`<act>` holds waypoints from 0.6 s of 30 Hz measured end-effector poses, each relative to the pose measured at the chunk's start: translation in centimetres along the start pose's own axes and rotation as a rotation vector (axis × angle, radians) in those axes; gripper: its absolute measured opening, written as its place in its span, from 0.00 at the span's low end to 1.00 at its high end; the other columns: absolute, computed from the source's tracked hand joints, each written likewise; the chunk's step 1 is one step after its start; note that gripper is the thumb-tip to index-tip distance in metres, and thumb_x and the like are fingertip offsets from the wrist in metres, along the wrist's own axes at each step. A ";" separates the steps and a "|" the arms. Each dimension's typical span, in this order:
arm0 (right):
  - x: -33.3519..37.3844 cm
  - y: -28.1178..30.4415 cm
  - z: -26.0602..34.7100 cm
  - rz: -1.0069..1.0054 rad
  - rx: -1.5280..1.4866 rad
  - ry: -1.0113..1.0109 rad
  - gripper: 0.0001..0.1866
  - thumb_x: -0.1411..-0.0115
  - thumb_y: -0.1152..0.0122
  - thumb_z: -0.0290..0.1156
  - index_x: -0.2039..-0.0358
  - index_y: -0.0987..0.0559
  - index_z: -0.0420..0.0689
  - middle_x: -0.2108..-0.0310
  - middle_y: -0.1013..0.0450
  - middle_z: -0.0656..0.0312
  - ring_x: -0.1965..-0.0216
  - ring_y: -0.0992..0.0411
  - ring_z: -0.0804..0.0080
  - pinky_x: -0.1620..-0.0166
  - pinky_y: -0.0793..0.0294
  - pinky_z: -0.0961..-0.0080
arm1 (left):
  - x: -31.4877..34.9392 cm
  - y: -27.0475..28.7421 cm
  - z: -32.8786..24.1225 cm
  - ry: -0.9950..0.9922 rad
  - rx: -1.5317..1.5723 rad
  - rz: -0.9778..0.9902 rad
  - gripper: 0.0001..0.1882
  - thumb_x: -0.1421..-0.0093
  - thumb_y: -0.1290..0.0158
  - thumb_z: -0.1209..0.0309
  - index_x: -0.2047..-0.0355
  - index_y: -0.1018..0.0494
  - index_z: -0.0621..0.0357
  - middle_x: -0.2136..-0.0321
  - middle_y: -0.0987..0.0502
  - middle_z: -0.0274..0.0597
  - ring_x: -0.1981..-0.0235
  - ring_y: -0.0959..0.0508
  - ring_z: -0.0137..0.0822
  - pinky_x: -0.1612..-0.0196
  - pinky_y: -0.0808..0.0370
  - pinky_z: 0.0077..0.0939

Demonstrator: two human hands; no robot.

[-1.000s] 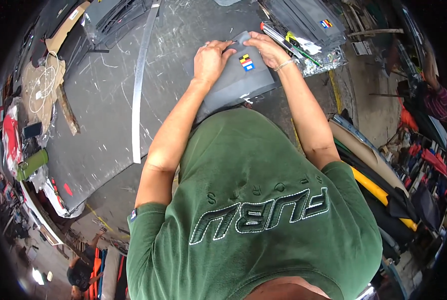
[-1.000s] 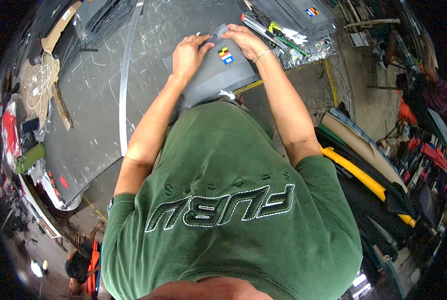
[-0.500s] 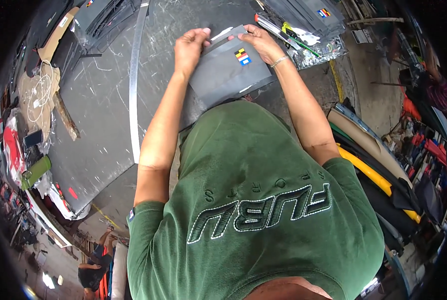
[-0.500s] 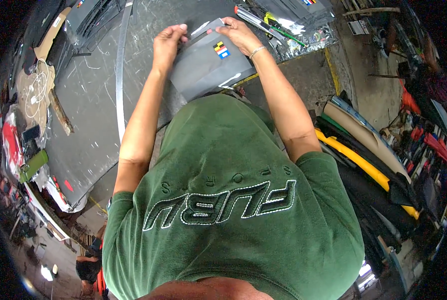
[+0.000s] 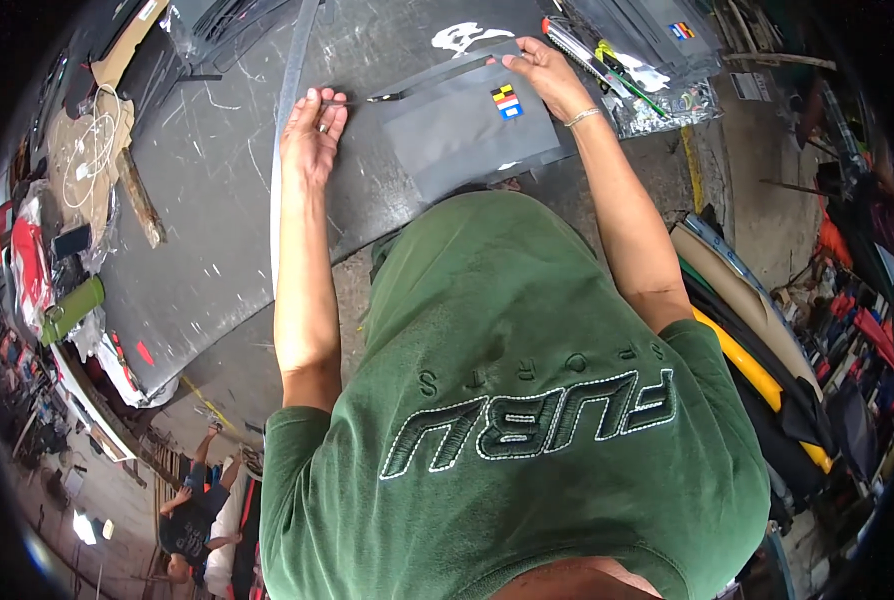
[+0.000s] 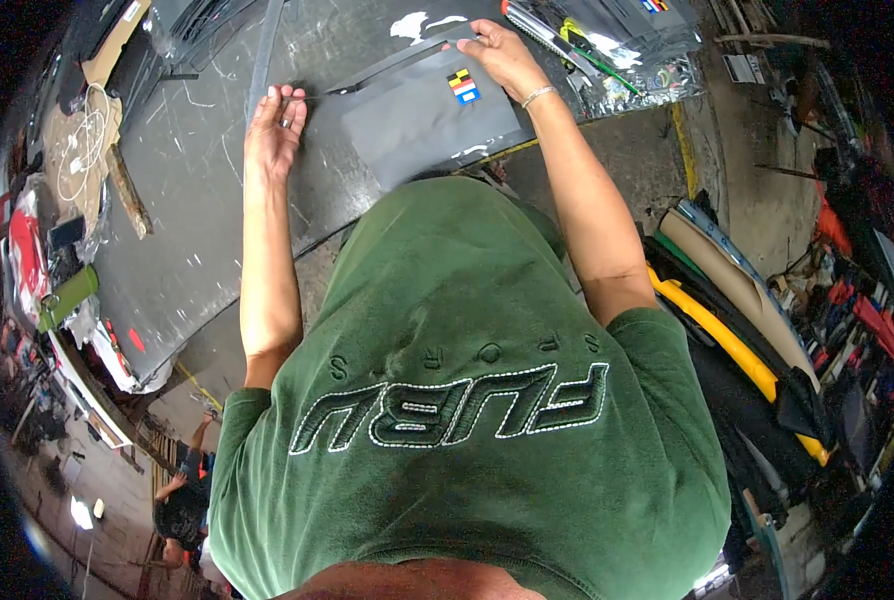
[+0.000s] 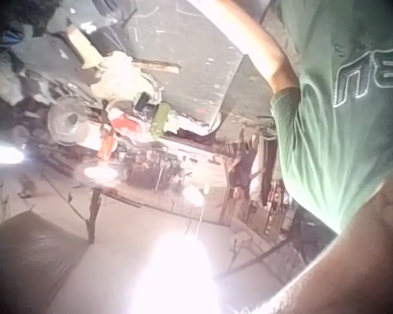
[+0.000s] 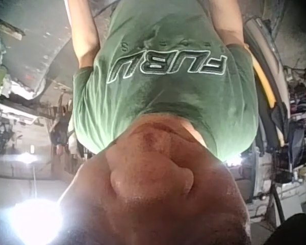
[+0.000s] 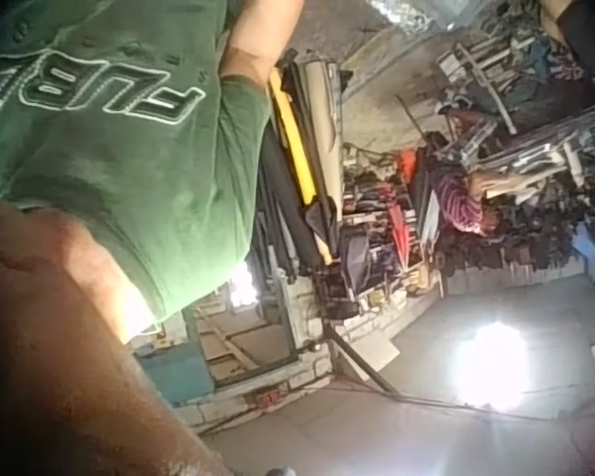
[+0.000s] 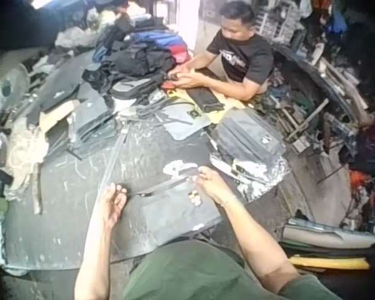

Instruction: Cutting a piece of gray fabric/material using a metal ruler and a utility knife on a workbench.

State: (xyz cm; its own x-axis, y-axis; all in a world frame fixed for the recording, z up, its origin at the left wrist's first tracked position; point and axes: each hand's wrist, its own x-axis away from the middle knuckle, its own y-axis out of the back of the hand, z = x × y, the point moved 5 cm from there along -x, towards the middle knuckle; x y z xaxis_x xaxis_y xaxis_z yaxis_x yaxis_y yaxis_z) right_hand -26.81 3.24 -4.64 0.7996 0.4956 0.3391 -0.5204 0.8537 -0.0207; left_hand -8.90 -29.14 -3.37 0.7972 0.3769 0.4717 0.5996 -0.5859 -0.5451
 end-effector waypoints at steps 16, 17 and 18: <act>1.4 2.3 0.0 -0.217 0.513 0.055 0.37 0.41 0.30 0.51 0.42 0.24 0.33 0.55 0.20 0.47 0.53 0.21 0.61 0.49 0.24 0.69 | 3.0 0.9 -6.5 -0.140 -0.410 -0.045 0.09 0.34 0.38 0.67 0.59 0.21 0.60 0.64 0.16 0.43 0.69 0.16 0.32 0.67 0.18 0.20; 1.9 2.7 -0.5 -0.208 0.459 0.039 0.37 0.41 0.30 0.51 0.43 0.24 0.33 0.58 0.19 0.48 0.56 0.20 0.62 0.51 0.23 0.69 | 2.3 0.4 -6.3 -0.105 -0.449 -0.029 0.11 0.32 0.40 0.67 0.56 0.21 0.61 0.62 0.16 0.42 0.66 0.16 0.32 0.64 0.19 0.21; 3.0 2.4 -0.3 -0.219 0.485 0.018 0.37 0.41 0.30 0.52 0.43 0.25 0.32 0.59 0.19 0.48 0.58 0.20 0.63 0.52 0.23 0.70 | 1.7 -0.1 -6.2 -0.089 -0.497 -0.026 0.13 0.31 0.41 0.66 0.54 0.22 0.63 0.62 0.17 0.42 0.66 0.16 0.32 0.63 0.19 0.21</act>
State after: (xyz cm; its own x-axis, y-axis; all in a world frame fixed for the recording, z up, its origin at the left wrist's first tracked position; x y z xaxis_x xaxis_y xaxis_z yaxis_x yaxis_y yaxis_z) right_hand -25.60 6.77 -3.94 0.9078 0.3206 0.2704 -0.4163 0.7673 0.4879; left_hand -8.05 -32.92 1.78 0.7981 0.4431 0.4083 0.5307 -0.8378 -0.1282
